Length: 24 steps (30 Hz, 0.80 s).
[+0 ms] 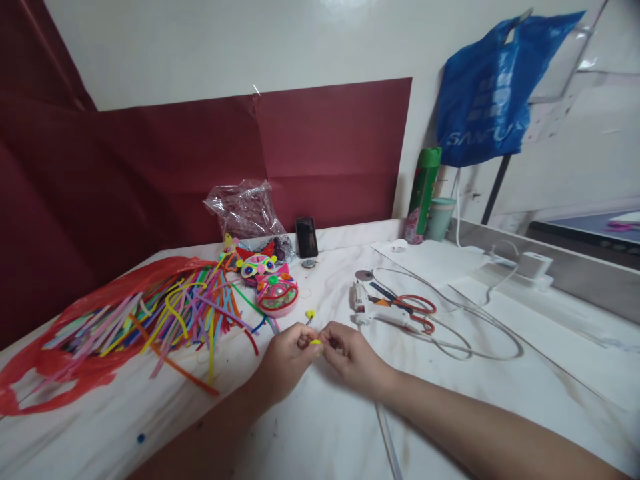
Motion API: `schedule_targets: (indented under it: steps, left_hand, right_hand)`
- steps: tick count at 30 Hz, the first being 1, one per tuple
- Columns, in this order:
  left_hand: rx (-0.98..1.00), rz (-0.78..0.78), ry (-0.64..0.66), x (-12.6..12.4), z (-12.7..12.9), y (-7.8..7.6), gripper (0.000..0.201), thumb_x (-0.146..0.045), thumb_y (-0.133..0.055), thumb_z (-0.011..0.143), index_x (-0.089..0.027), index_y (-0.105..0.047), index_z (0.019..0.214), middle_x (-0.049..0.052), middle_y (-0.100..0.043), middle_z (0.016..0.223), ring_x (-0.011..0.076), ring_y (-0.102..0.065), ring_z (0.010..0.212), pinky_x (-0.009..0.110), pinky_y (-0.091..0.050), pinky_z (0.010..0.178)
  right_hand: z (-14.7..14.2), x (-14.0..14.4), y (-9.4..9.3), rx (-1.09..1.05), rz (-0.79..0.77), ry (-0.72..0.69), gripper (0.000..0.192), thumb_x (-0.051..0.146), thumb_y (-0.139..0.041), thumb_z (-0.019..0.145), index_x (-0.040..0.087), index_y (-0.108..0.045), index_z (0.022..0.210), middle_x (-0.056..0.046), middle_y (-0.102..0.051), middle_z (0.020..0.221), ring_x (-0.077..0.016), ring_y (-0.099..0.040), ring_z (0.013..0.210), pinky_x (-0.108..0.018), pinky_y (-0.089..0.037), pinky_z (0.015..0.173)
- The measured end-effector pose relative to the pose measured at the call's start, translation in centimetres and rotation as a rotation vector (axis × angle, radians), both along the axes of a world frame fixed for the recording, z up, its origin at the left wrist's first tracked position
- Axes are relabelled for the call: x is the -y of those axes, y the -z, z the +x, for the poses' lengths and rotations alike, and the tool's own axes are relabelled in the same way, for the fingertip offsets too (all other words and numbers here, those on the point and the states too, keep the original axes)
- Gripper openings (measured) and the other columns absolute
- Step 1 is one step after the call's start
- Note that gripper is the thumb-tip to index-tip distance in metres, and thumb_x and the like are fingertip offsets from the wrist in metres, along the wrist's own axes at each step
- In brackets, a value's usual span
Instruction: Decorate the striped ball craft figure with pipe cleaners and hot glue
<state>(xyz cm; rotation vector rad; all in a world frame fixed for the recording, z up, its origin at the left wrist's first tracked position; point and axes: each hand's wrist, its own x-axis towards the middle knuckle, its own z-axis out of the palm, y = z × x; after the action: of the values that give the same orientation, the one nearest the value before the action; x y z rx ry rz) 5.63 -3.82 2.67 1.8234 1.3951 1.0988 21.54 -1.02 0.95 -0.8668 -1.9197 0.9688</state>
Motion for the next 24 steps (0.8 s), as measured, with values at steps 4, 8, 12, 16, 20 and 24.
schedule_targets:
  steps: [4,8,12,16,20,24]
  left_hand:
    - [0.014,0.009,-0.051,-0.2,0.0,0.1,0.012,-0.026,-0.053,0.072,-0.017,-0.054,0.065,-0.003,-0.05,0.059,0.0123,-0.046,0.06,0.024,-0.036,0.059]
    - [0.24,-0.145,-0.089,-0.9,-0.4,0.2,0.014,-0.031,-0.052,0.07,-0.018,-0.049,0.065,-0.006,-0.041,0.052,0.009,-0.035,0.049,0.022,-0.029,0.049]
    - [0.279,-0.158,-0.082,-1.0,-0.3,0.1,0.015,-0.031,-0.053,0.069,-0.017,-0.049,0.065,-0.007,-0.039,0.052,0.0081,-0.033,0.049,0.021,-0.027,0.049]
    - [0.223,-0.208,-0.075,-0.4,0.2,0.2,0.016,-0.032,-0.053,0.07,-0.018,-0.048,0.065,-0.008,-0.034,0.05,0.0074,-0.029,0.045,0.02,-0.024,0.046]
    - [0.223,-0.202,0.018,-0.6,-0.1,0.9,0.018,-0.034,-0.055,0.072,-0.017,-0.052,0.067,-0.006,-0.041,0.053,0.0085,-0.035,0.049,0.021,-0.029,0.05]
    - [0.341,-0.134,0.033,-1.4,-0.6,1.9,0.028,-0.04,-0.049,0.079,-0.015,-0.058,0.073,-0.001,-0.051,0.059,0.0121,-0.046,0.059,0.025,-0.036,0.06]
  right_hand:
    - [-0.1,0.1,0.1,-0.069,-0.078,-0.036,0.015,0.03,-0.05,0.08,0.017,-0.051,0.073,0.002,-0.045,0.062,-0.0113,-0.04,0.058,-0.024,-0.033,0.056]
    - [-0.3,-0.2,0.5,-0.193,-0.22,-0.06,0.021,0.036,-0.047,0.083,0.016,-0.055,0.086,0.003,-0.045,0.062,-0.0108,-0.041,0.055,-0.023,-0.035,0.054]
    - [-0.4,-0.1,0.5,-0.162,-0.176,-0.058,0.018,0.034,-0.051,0.08,0.016,-0.054,0.077,0.003,-0.046,0.062,-0.0106,-0.04,0.057,-0.023,-0.034,0.056]
    - [-0.4,0.3,0.3,-0.129,-0.132,-0.048,0.022,0.037,-0.055,0.077,0.017,-0.05,0.068,0.004,-0.042,0.061,-0.0103,-0.037,0.058,-0.023,-0.032,0.056]
    - [-0.3,0.1,0.4,-0.165,-0.2,-0.065,0.03,0.044,-0.056,0.076,0.018,-0.047,0.065,0.005,-0.04,0.058,-0.009,-0.034,0.054,-0.023,-0.029,0.052]
    - [-0.2,-0.4,0.5,-0.225,-0.3,-0.037,0.033,0.048,-0.059,0.074,0.018,-0.05,0.067,0.006,-0.041,0.053,-0.0079,-0.032,0.049,-0.021,-0.025,0.047]
